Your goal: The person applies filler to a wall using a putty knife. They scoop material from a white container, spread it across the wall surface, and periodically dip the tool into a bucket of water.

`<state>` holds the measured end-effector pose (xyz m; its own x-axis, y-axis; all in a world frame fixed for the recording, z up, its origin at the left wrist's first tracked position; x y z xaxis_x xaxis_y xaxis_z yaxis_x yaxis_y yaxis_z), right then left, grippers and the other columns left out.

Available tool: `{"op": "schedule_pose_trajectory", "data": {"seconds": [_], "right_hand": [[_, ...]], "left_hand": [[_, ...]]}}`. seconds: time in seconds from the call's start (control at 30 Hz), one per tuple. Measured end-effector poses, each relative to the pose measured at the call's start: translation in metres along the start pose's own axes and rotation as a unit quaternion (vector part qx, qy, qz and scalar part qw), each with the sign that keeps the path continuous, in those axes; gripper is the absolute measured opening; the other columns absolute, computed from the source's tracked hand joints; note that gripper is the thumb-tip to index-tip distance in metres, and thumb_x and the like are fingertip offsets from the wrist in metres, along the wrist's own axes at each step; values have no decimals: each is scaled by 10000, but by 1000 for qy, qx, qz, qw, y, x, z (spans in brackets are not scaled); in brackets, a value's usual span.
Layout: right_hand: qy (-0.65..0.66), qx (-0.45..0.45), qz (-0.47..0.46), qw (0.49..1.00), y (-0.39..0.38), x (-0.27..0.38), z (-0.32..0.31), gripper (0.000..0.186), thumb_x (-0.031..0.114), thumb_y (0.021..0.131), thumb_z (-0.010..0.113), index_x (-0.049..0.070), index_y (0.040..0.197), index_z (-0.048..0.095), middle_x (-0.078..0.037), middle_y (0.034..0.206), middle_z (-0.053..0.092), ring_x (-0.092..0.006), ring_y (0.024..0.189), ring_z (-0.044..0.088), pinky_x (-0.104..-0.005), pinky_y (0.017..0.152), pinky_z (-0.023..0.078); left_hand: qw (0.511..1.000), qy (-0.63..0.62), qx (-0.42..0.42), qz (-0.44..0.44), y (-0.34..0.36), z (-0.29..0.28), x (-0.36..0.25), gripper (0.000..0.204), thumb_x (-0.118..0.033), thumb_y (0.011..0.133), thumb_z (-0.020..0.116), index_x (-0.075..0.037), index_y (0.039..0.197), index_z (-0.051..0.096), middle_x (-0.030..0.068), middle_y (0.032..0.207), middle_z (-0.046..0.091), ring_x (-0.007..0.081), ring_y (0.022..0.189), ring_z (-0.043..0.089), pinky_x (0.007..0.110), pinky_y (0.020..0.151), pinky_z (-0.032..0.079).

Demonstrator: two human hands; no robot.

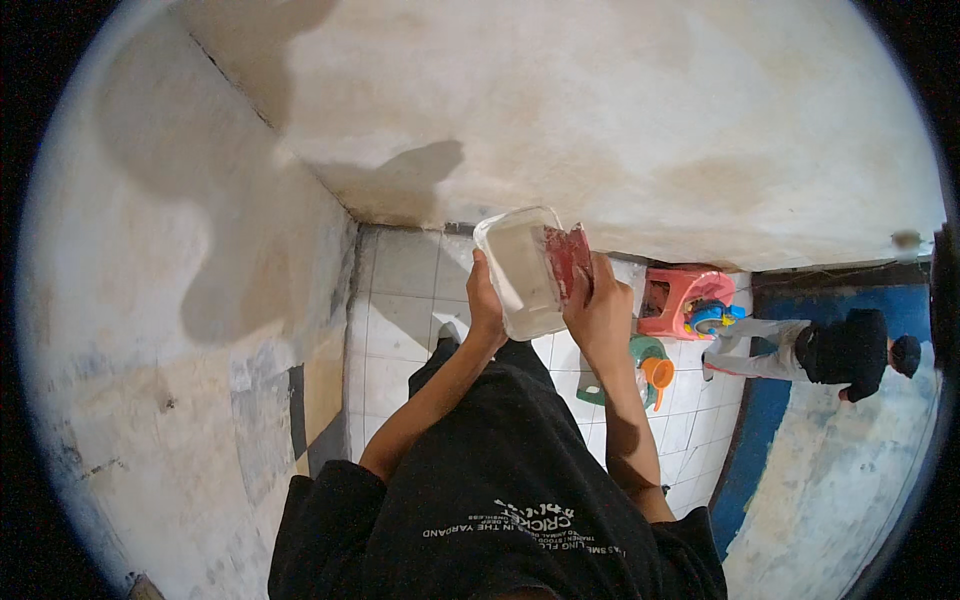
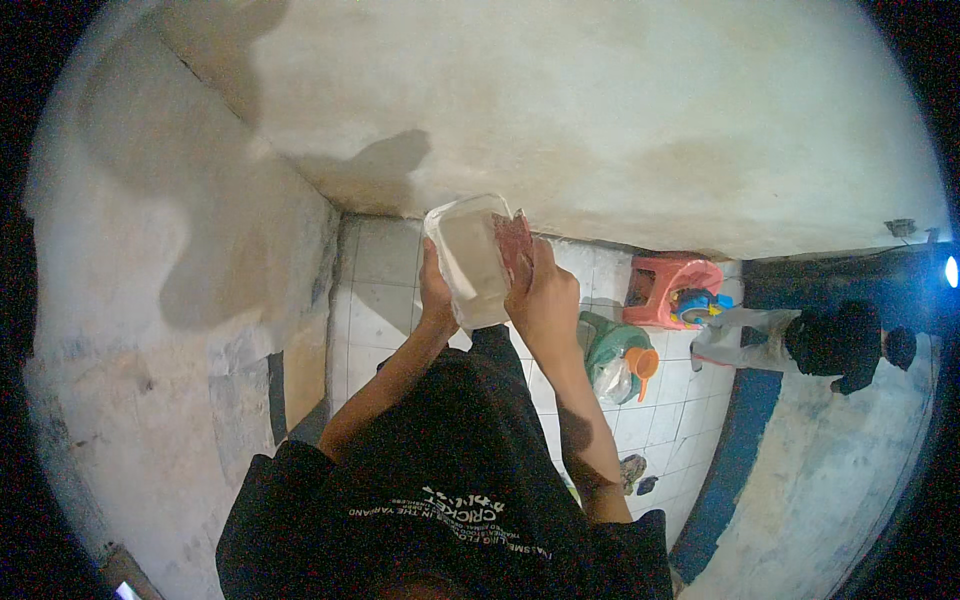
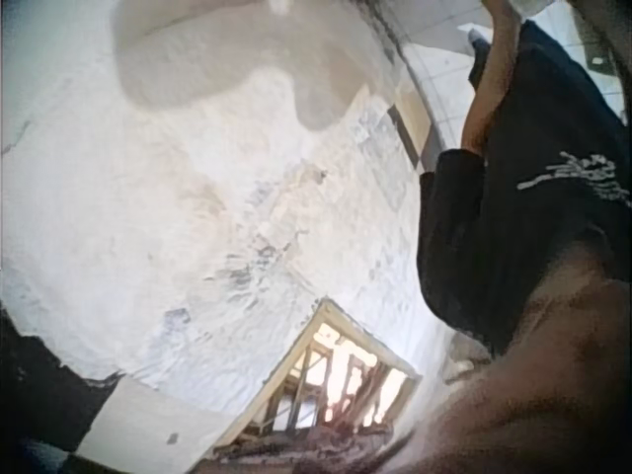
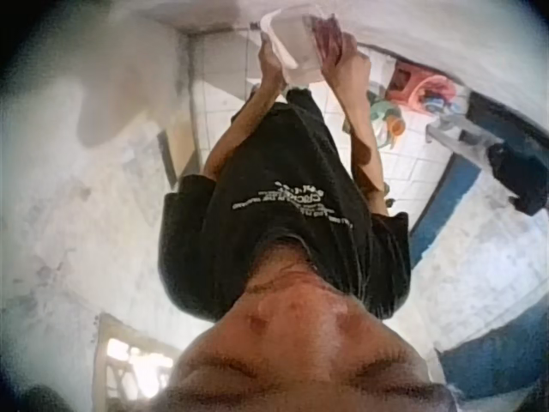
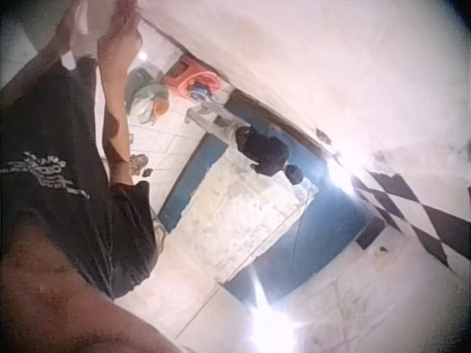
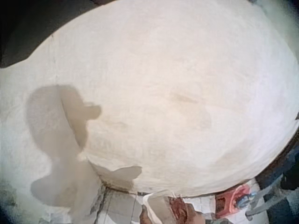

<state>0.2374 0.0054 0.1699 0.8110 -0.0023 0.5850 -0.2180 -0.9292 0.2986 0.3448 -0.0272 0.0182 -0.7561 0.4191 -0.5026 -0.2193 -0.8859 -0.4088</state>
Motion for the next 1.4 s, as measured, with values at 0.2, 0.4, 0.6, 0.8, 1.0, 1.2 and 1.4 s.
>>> {"op": "schedule_pose_trajectory", "data": {"seconds": [0.2,0.4,0.6,0.8,1.0,1.2,1.4], "right_hand": [[34,54,27,998,-11,-3,36,81,26,797,534,-16,866,529,-235,642,579,-415,584,578,-431,499,459],[18,52,61,997,-4,-5,34,100,36,794,544,-25,872,531,-247,636,571,-422,593,580,-434,494,456],[42,71,69,994,-12,-1,41,79,39,800,533,-12,859,520,-251,609,548,-435,584,567,-453,479,440],[17,56,40,997,-13,-3,35,156,55,798,543,-28,920,493,-240,587,556,-412,540,570,-463,478,456],[-23,40,99,994,-15,-18,22,163,52,792,544,-31,914,473,-246,599,561,-422,539,567,-466,493,470],[-19,16,77,997,-16,-56,13,167,53,778,556,-45,891,481,-262,586,547,-436,559,569,-487,500,455],[21,-32,133,990,-13,-102,-31,121,53,772,562,-30,846,513,-255,644,570,-436,624,581,-466,538,458]], "left_hand": [[999,-32,39,-7,7,-15,8,564,-468,966,229,-10,1244,406,145,1125,546,220,991,577,345,835,498],[999,19,23,-10,5,-7,0,551,-469,964,259,-7,1198,450,126,1079,558,213,958,578,333,821,490],[996,81,-36,-15,4,-16,-1,533,-468,965,273,-23,1164,491,94,1027,571,174,862,573,294,753,480],[999,26,25,-32,5,-1,10,568,-496,956,265,-30,1209,470,91,1080,573,195,947,578,327,818,484],[992,-31,84,-84,15,8,32,578,-511,947,284,-31,1208,472,88,1075,577,199,946,577,341,844,466],[980,-22,124,-154,30,16,74,583,-532,936,302,-44,1197,484,79,1056,585,195,949,579,338,824,475],[972,81,135,-174,28,64,102,597,-525,947,243,-43,1232,452,114,1125,559,228,971,584,358,854,480]]}}
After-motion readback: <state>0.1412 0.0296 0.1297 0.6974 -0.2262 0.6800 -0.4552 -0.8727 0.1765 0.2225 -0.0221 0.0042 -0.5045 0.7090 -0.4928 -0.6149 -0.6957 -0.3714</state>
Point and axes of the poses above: each hand's wrist, its own y-axis towards the middle knuckle, its own z-axis out of the palm, x = y × z, the point moved 5 cm from there along y, towards the middle knuckle
